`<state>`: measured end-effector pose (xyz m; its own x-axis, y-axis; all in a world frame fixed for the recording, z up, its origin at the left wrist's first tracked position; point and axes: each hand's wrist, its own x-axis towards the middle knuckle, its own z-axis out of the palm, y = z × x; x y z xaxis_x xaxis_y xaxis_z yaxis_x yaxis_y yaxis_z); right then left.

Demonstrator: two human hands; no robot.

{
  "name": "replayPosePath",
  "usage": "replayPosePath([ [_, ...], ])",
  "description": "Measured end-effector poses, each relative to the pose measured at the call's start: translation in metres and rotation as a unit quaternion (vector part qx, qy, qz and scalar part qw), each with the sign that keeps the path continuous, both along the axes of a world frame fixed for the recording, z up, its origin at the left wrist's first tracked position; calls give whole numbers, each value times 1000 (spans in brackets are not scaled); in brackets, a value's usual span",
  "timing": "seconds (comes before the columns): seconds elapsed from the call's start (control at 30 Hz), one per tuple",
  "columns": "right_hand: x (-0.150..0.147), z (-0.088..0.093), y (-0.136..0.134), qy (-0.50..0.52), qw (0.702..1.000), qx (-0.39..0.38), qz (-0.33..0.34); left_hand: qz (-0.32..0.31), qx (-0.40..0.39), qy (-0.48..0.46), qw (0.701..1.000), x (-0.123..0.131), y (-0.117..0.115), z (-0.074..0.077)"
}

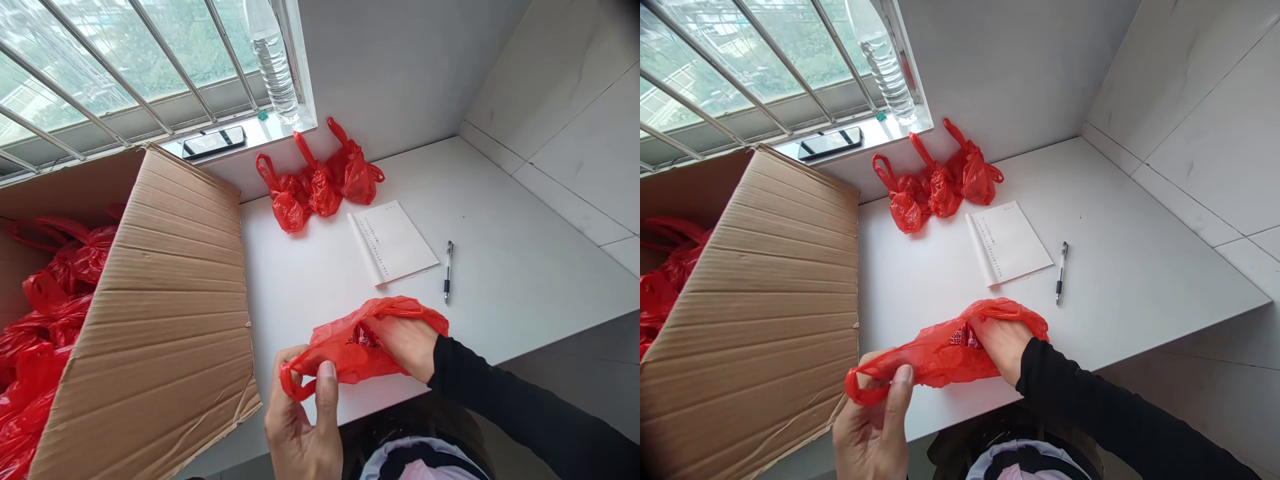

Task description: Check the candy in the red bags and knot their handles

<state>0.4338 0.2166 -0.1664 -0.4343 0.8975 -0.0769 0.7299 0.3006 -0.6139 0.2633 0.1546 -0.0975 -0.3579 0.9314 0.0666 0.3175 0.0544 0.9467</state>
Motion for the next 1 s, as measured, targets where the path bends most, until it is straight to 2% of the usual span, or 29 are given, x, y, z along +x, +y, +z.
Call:
replayPosePath([
  [0.2,-1,5,8,-83,996,-5,10,24,-4,-114,993,-8,2,-2],
  [0.27,-3,11,8,-95,995,-8,9,36,-35,-144,988,-10,0,-3],
  [0.37,-9,22,7,-92,996,-17,-1,41,-93,-188,977,-12,-2,-3],
  [0.5,-18,28,8,-53,998,-35,-28,72,-117,-231,963,-16,-4,-1],
  [0.67,-25,18,12,26,997,-72,-17,96,-154,-317,931,-22,-4,5],
  [0.77,-25,7,12,47,996,-71,2,77,-145,-319,933,-23,-1,9],
  [0.83,-22,2,10,40,997,-59,-4,53,-128,-306,942,-25,1,12],
  [0.9,-17,1,6,25,999,-45,-10,56,-114,-303,945,-28,2,14],
  [1.0,-5,4,-2,9,1000,-27,0,68,-115,-342,930,-30,2,19],
])
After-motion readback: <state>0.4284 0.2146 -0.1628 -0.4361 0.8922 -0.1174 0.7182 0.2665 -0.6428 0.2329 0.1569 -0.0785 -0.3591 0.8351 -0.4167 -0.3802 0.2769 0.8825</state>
